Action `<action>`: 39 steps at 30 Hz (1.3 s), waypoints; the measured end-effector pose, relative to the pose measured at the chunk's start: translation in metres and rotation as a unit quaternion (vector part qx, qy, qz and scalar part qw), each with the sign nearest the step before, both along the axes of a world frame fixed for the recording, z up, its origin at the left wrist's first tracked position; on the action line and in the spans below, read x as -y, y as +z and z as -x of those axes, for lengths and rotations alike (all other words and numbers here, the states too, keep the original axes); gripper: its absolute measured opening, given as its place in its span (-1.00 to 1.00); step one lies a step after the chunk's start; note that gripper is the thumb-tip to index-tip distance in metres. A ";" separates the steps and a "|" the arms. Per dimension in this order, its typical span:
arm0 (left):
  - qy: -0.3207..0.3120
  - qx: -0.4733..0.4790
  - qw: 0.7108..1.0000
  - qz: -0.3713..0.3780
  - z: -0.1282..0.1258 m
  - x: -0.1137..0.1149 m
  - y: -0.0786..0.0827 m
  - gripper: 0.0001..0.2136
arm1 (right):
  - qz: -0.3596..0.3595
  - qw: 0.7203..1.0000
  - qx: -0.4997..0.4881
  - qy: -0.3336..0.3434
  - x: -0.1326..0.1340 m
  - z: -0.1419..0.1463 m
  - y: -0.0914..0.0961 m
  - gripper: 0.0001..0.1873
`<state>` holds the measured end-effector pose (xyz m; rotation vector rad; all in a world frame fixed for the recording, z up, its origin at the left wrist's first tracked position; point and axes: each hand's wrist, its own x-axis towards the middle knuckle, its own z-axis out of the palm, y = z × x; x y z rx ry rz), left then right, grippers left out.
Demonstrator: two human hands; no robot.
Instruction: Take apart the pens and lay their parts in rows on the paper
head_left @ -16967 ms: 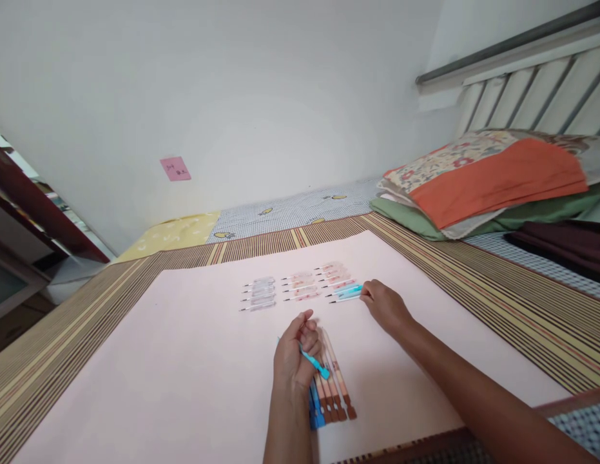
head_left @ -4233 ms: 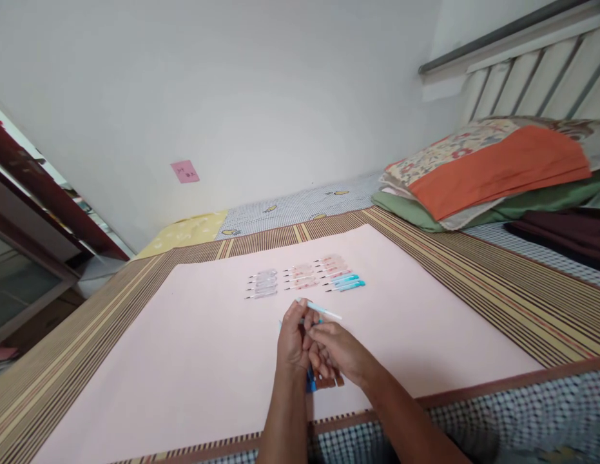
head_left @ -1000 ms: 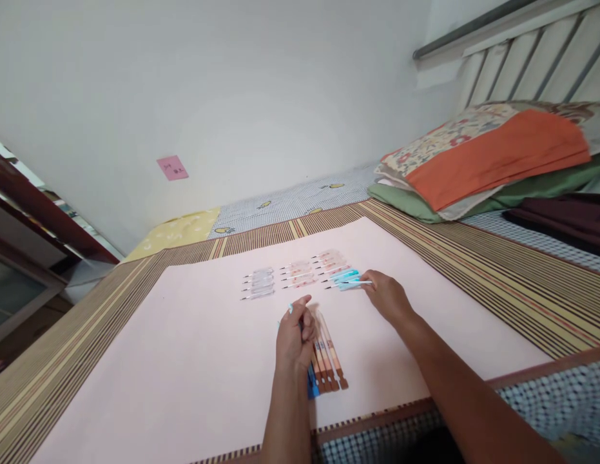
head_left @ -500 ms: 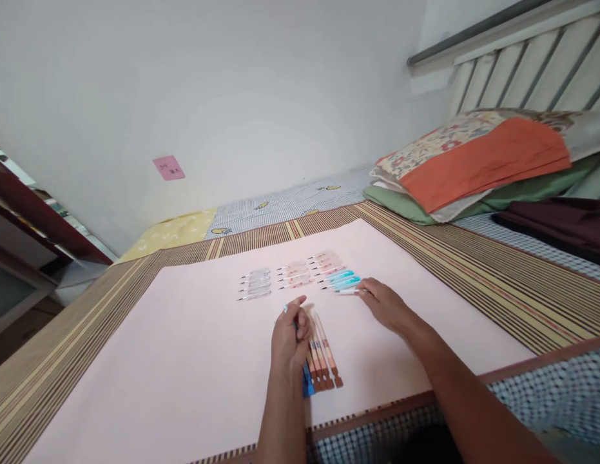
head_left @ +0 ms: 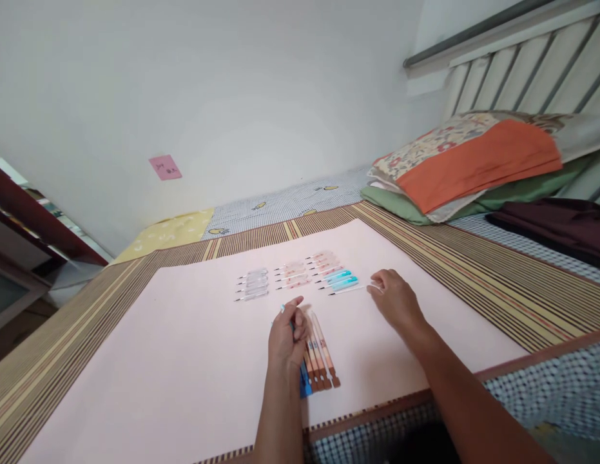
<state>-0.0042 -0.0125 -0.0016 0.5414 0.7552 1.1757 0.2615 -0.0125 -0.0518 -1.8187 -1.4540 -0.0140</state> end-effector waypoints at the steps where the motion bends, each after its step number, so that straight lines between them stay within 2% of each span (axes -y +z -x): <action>1: 0.001 0.000 1.000 0.001 0.000 0.000 0.000 -0.63 | 0.013 1.000 0.005 -0.001 0.001 0.000 -0.001 -0.90; 5: 0.001 -0.002 1.000 0.008 0.000 0.000 0.000 -0.62 | 0.044 0.998 0.043 0.010 -0.001 0.004 -0.006 -0.89; 9: 0.000 -0.005 1.000 0.010 -0.001 0.000 0.000 -0.60 | 0.041 0.998 0.056 0.006 -0.007 0.011 -0.010 -0.89; 25: -0.018 -0.001 1.000 0.005 0.002 -0.002 -0.008 -0.63 | 0.061 0.997 0.054 0.007 -0.011 0.021 -0.004 -0.85; 39: -0.010 -0.004 1.000 0.010 0.001 0.000 -0.006 -0.62 | 0.070 0.997 0.031 0.011 -0.009 0.024 -0.003 -0.83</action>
